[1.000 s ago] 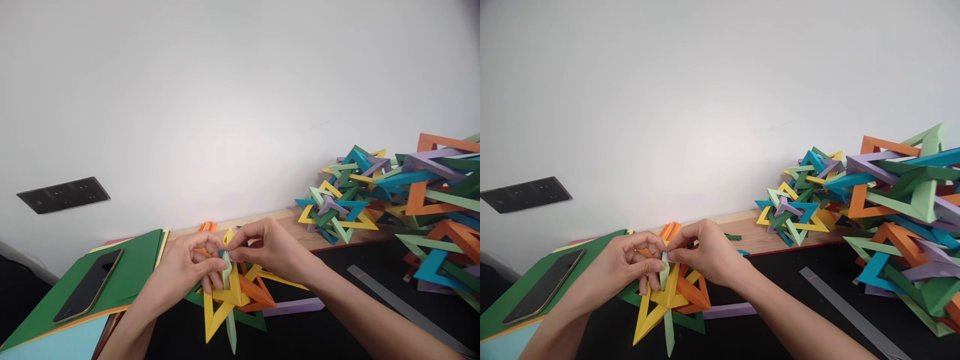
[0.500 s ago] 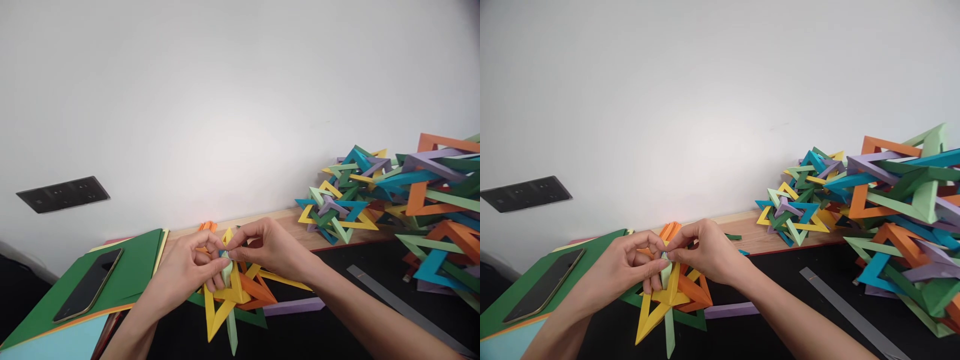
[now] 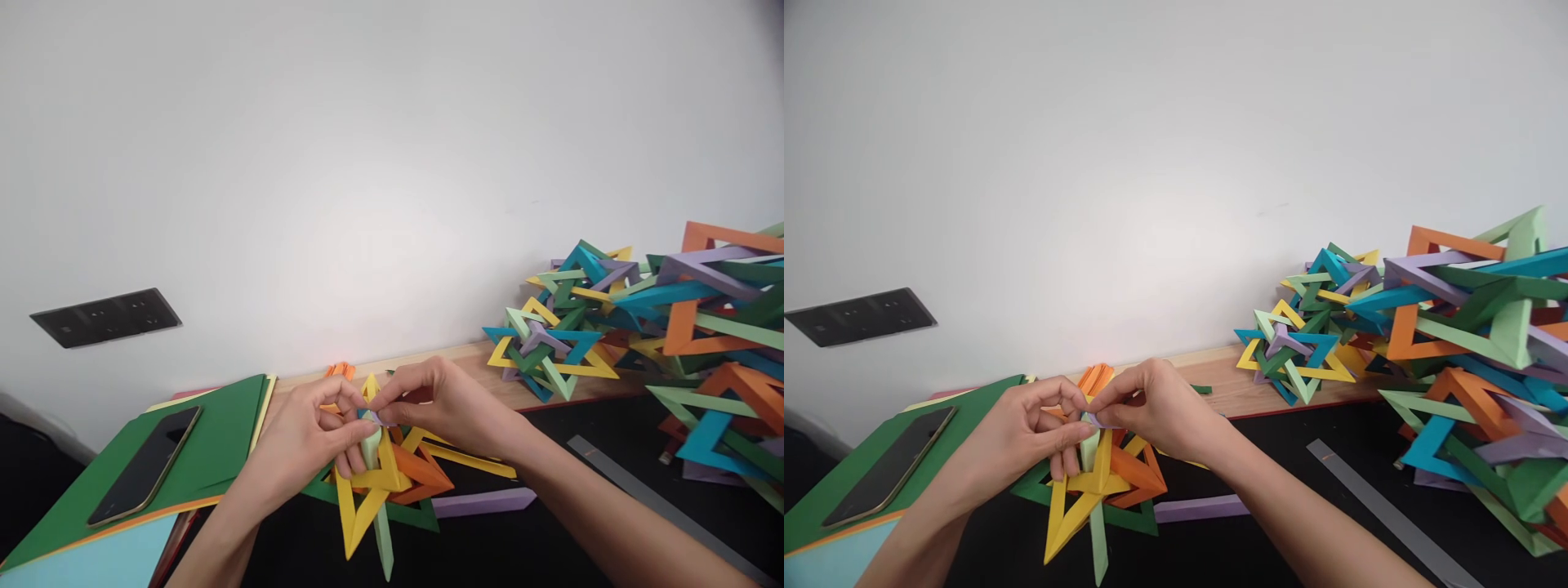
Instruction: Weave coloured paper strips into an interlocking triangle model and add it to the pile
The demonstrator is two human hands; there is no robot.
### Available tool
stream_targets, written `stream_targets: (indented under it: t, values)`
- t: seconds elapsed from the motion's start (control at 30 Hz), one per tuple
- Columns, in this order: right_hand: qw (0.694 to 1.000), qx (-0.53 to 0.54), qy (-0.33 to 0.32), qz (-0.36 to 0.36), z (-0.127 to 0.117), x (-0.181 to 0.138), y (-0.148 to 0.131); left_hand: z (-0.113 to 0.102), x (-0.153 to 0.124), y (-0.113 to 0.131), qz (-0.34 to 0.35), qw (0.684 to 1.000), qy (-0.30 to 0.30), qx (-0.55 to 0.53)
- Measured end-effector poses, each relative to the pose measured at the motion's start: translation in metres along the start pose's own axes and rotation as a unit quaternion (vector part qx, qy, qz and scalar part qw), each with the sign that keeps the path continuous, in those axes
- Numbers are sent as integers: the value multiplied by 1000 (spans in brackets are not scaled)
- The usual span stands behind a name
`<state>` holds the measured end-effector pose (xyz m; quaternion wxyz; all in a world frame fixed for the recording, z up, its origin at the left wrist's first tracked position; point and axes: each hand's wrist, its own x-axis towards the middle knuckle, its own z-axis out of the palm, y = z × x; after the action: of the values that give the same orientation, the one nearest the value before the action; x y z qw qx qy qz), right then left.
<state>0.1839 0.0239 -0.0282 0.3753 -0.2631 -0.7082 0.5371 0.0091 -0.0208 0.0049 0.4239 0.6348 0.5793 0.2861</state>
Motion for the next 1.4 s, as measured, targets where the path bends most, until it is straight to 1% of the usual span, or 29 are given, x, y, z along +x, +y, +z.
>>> stream_targets:
  t: [0.13,0.3,0.43,0.57,0.67,0.73,0.8,0.87,0.93,1.0,1.23,1.4]
  values:
    - [1000,-4,7,-11,-2,-1,1,0,0,-1,-4,1000,-10,-24]
    - [1000,11,-23,-5,-3,-1,2,-1,-1,0,-1,1000,-12,-1]
    - [1000,5,7,-12,-1,0,2,0,0,-1,-4,1000,-9,-26]
    - [1000,6,23,-20,5,0,4,1,4,-2,4,999,1,-34]
    - [996,-42,55,-54,8,1,7,1,5,-2,7,1000,11,-21]
    - [994,-53,66,-70,8,2,8,0,5,-1,9,1000,16,-17]
    - [996,-26,52,-62,7,2,9,-1,4,0,5,1000,9,-19]
    - [999,5,18,-47,4,2,9,-3,3,0,0,1000,-2,-21]
    - [999,18,-12,-40,1,1,8,-4,3,0,-2,1000,-10,-22]
    - [999,19,-28,-40,-2,1,8,-3,4,0,-2,1000,-8,-18]
    - [996,35,-53,-58,-7,1,9,-2,5,0,2,1000,-11,-10]
    - [998,18,-42,-52,-5,1,9,-3,5,-2,4,1000,-7,-1]
